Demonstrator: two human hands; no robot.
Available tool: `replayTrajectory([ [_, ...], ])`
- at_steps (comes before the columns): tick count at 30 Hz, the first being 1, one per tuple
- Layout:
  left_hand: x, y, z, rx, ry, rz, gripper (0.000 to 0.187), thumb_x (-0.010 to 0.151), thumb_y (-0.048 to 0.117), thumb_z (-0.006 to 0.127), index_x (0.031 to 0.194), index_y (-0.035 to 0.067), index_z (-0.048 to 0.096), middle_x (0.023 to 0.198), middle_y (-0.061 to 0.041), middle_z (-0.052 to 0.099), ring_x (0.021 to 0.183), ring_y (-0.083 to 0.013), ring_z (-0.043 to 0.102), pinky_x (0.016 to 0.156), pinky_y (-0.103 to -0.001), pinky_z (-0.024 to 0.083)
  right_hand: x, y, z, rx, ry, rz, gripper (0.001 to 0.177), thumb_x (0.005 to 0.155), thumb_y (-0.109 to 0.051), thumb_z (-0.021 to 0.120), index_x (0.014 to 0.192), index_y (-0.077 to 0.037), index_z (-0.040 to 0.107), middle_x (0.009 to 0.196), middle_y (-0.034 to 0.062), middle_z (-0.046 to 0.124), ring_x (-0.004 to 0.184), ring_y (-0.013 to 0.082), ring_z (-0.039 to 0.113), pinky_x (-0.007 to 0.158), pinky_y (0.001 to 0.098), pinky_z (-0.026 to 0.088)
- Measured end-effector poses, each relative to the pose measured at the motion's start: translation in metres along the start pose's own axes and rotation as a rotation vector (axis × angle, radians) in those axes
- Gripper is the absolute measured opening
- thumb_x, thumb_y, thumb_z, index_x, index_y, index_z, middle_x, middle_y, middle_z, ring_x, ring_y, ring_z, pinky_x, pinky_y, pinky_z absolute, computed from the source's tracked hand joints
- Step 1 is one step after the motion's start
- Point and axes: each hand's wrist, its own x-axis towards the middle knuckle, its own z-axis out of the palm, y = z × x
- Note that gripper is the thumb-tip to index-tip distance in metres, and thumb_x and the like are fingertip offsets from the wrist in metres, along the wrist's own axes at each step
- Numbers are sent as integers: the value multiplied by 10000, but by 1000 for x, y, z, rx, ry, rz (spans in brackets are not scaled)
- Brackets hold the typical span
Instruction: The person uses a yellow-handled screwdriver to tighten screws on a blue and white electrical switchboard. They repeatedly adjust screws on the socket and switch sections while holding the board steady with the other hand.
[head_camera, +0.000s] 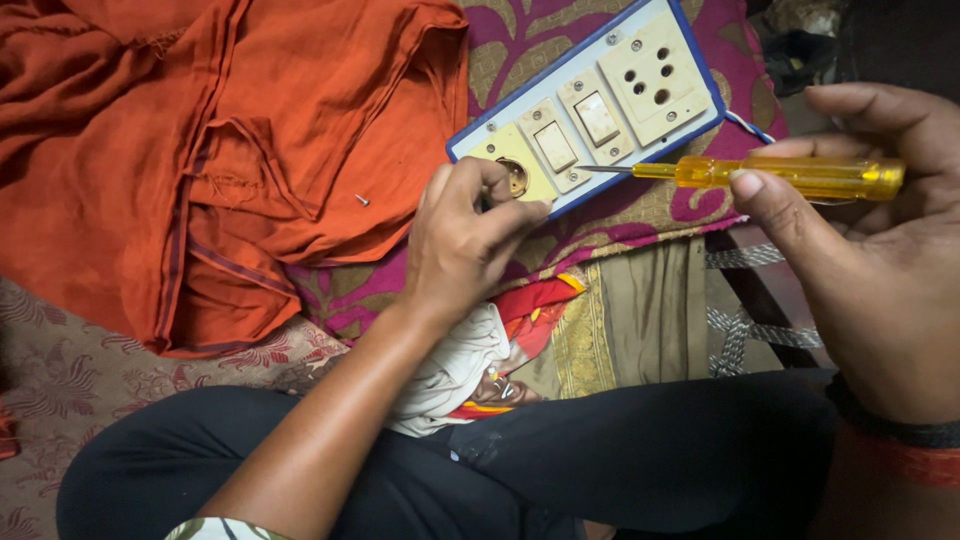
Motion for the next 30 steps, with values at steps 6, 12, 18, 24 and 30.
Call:
replayTrajectory([
  [6, -3, 2, -4, 62, -34, 61, 226, 847, 131, 805, 1067, 170, 770, 1085, -48, 620, 961, -251, 604, 811, -398, 496, 0, 1, 1, -35, -13, -42, 401, 1070, -23, 666, 1391, 66, 443, 1137, 200, 682, 1097, 256, 730, 943, 342, 645],
  [12, -6, 1, -7, 278, -24, 223, 192, 938, 145, 706, 1119, 148, 768, 1167, -41, 648, 975, -214, 609, 875, -389, 490, 0, 1, 1, -28, -12, -14, 406, 1061, -32, 661, 1390, 59, 442, 1133, 192, 679, 1083, 247, 731, 927, 337, 648],
  [18, -11, 16, -2, 386, -27, 209, 212, 936, 175, 706, 1132, 129, 772, 1153, -31, 672, 969, -203, 610, 903, -404, 483, -1, -4, 3, 55, 18, 25, 420, 1035, -47, 702, 1374, 47, 471, 1140, 151, 681, 1084, 202, 718, 930, 305, 634],
  [24, -4, 12, -7, 205, 18, 140, 216, 886, 175, 788, 1094, 121, 759, 1095, -17, 697, 1020, -217, 641, 884, -414, 485, -2, -11, 8, 83, 32, -58, 404, 980, -5, 766, 1322, 55, 558, 1118, 129, 674, 1094, 194, 720, 947, 295, 618],
  [30, 5, 25, -26, 18, 94, 26, 223, 923, 142, 761, 1138, 107, 711, 1071, -35, 701, 995, -230, 645, 855, -387, 503, -5, -22, 18, 149, 22, -65, 444, 918, -20, 776, 1302, 46, 563, 1074, 104, 686, 1048, 162, 715, 905, 273, 611],
])
